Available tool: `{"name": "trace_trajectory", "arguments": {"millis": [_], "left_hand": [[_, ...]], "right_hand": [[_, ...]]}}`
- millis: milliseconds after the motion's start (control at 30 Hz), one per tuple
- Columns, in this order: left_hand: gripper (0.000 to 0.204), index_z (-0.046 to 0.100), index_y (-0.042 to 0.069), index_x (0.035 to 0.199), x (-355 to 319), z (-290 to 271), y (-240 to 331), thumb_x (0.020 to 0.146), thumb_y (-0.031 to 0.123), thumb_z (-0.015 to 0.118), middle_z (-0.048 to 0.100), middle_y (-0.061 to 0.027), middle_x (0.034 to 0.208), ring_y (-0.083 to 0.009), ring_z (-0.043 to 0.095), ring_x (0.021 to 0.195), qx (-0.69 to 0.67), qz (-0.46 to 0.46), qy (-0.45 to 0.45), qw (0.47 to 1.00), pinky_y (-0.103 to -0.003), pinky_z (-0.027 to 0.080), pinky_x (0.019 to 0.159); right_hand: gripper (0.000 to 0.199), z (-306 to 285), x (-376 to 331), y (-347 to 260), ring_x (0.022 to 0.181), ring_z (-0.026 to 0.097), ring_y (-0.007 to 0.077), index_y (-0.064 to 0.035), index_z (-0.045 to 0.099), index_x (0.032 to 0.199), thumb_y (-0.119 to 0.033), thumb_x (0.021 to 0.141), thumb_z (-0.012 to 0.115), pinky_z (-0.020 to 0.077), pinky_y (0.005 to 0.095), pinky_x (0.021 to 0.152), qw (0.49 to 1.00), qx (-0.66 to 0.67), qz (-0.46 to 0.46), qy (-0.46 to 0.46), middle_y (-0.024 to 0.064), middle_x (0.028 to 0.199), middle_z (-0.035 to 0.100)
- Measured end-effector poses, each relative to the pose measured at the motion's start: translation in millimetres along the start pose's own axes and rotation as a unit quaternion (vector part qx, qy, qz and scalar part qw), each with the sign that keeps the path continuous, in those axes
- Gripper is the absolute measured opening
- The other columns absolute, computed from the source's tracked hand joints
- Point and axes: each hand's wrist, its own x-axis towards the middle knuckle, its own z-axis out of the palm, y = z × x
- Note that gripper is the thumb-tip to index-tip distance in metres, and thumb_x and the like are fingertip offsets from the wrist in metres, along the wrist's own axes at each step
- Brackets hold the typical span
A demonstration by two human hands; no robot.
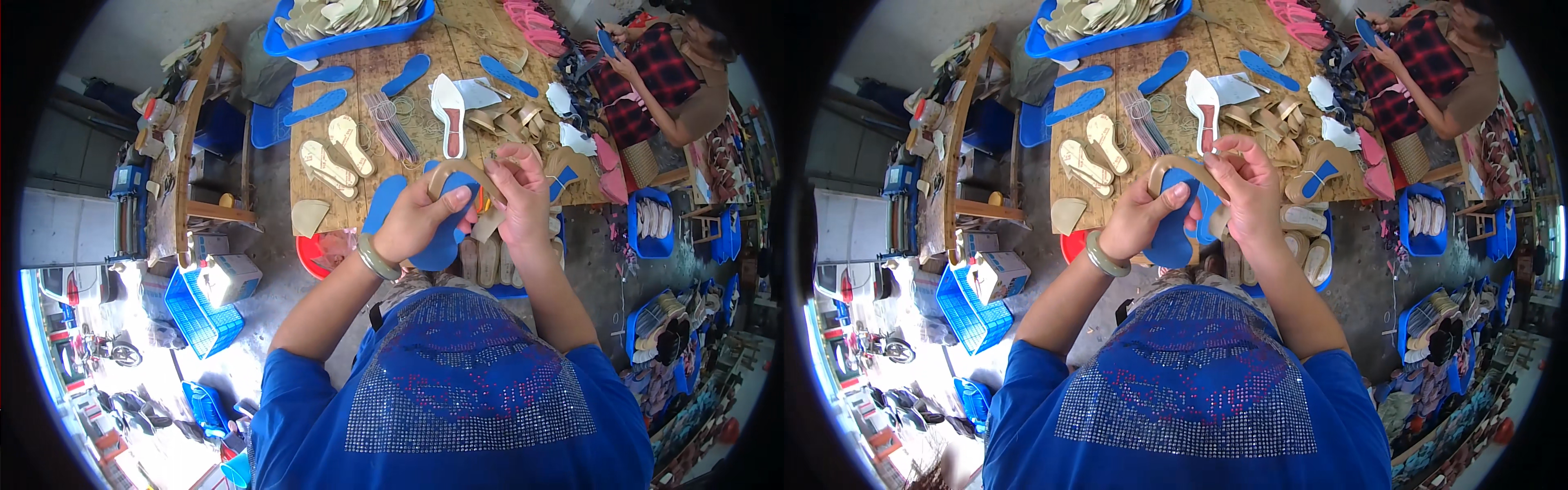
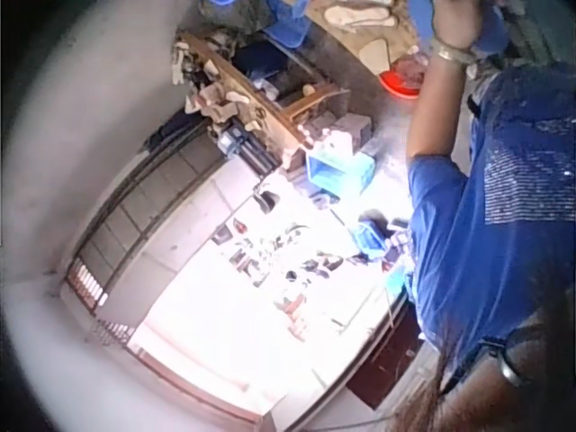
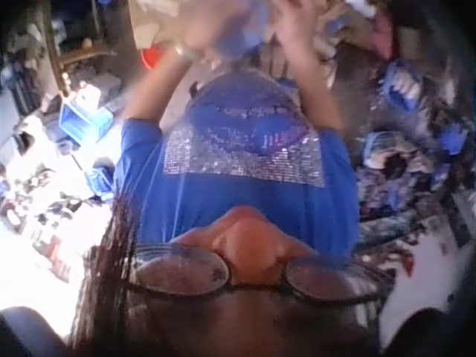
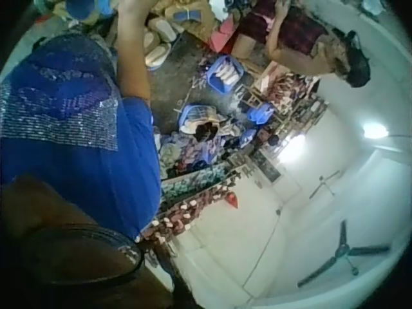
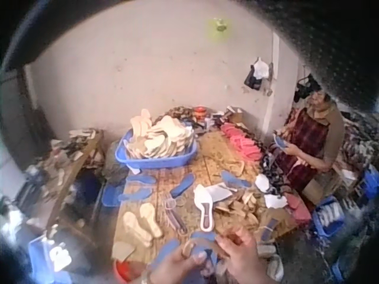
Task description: The person assembles slipper components by hand at a wooden workbench. They pick up blue insoles and beige soles, align them, and press them together. The person handles multiple pairs sequentially, placing finished units on the table while another worker operates nearby.
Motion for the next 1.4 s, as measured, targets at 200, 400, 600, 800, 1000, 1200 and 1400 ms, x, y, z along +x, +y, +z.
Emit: {"name": "trace_trajectory", "arguments": {"millis": [200, 400, 600, 800, 1000, 1200, 1400], "left_hand": [[0.027, 0.053, 0.004, 0.105, 8, 6, 2, 0.094, 0.028, 0.052, 0.060, -0.0037, 0.082, -0.0099, 0.058, 0.073, -0.073, 0.009, 0.076, 0.994, -0.024, 0.049, 0.067], [0.033, 0.054, 0.003, 0.110, 14, 8, -5, 0.094, 0.032, 0.050, 0.062, -0.0093, 0.103, -0.0138, 0.060, 0.087, -0.085, 0.064, 0.184, 0.977, -0.029, 0.049, 0.078], [0.039, 0.051, -0.003, 0.109, 14, 15, -1, 0.095, 0.032, 0.048, 0.058, -0.0188, 0.112, -0.0252, 0.059, 0.103, -0.141, 0.119, 0.196, 0.963, -0.036, 0.049, 0.089], [0.038, 0.052, -0.003, 0.106, 10, 13, -3, 0.095, 0.034, 0.048, 0.061, -0.0183, 0.105, -0.0255, 0.061, 0.099, -0.099, 0.127, 0.194, 0.968, -0.037, 0.050, 0.086], [0.030, 0.047, 0.001, 0.113, 8, 17, -5, 0.091, 0.019, 0.056, 0.064, -0.0129, 0.094, -0.0204, 0.064, 0.088, -0.070, 0.104, 0.207, 0.970, -0.032, 0.052, 0.080], [0.042, 0.038, -0.001, 0.123, 3, 21, -4, 0.088, 0.010, 0.060, 0.064, -0.0111, 0.087, -0.0225, 0.065, 0.087, -0.095, 0.092, 0.221, 0.966, -0.034, 0.053, 0.079], [0.043, 0.037, -0.001, 0.125, -2, 19, 1, 0.090, 0.011, 0.057, 0.062, -0.0103, 0.085, -0.0215, 0.064, 0.084, -0.147, 0.090, 0.242, 0.955, -0.034, 0.053, 0.076]], "right_hand": [[0.013, 13, -2, -1, 0.063, 0.057, 0.0056, -0.0038, 0.061, 0.101, -0.008, 0.089, 0.059, 0.0456, 0.0196, 0.057, 0.999, -0.011, -0.042, -0.028, 0.0034, 0.076, 0.063], [0.016, 2, -7, 8, 0.074, 0.060, 0.0067, -0.0007, 0.068, 0.098, -0.009, 0.086, 0.064, 0.0461, 0.0172, 0.065, 0.970, -0.223, -0.097, -0.020, 0.0046, 0.083, 0.066], [0.016, -4, -20, 26, 0.072, 0.060, 0.0066, -0.0006, 0.068, 0.098, -0.009, 0.085, 0.063, 0.0469, 0.0199, 0.065, 0.964, -0.257, -0.060, -0.036, 0.0040, 0.082, 0.067], [0.015, 0, -23, 22, 0.071, 0.060, 0.0065, -0.0003, 0.068, 0.097, -0.009, 0.086, 0.062, 0.0469, 0.0204, 0.064, 0.962, -0.260, -0.057, -0.059, 0.0038, 0.079, 0.067], [0.016, -1, -22, 25, 0.068, 0.059, 0.0059, 0.0001, 0.068, 0.095, -0.010, 0.085, 0.063, 0.0464, 0.0211, 0.061, 0.948, -0.304, -0.006, -0.093, 0.0037, 0.076, 0.067], [0.015, -1, -19, 24, 0.068, 0.059, 0.0072, -0.0007, 0.068, 0.094, -0.009, 0.082, 0.066, 0.0461, 0.0228, 0.060, 0.942, -0.311, -0.008, -0.122, 0.0052, 0.078, 0.067], [0.018, -14, -24, 21, 0.069, 0.058, 0.0071, -0.0012, 0.069, 0.096, -0.009, 0.080, 0.068, 0.0452, 0.0219, 0.061, 0.938, -0.309, -0.074, -0.137, 0.0038, 0.076, 0.065]]}}
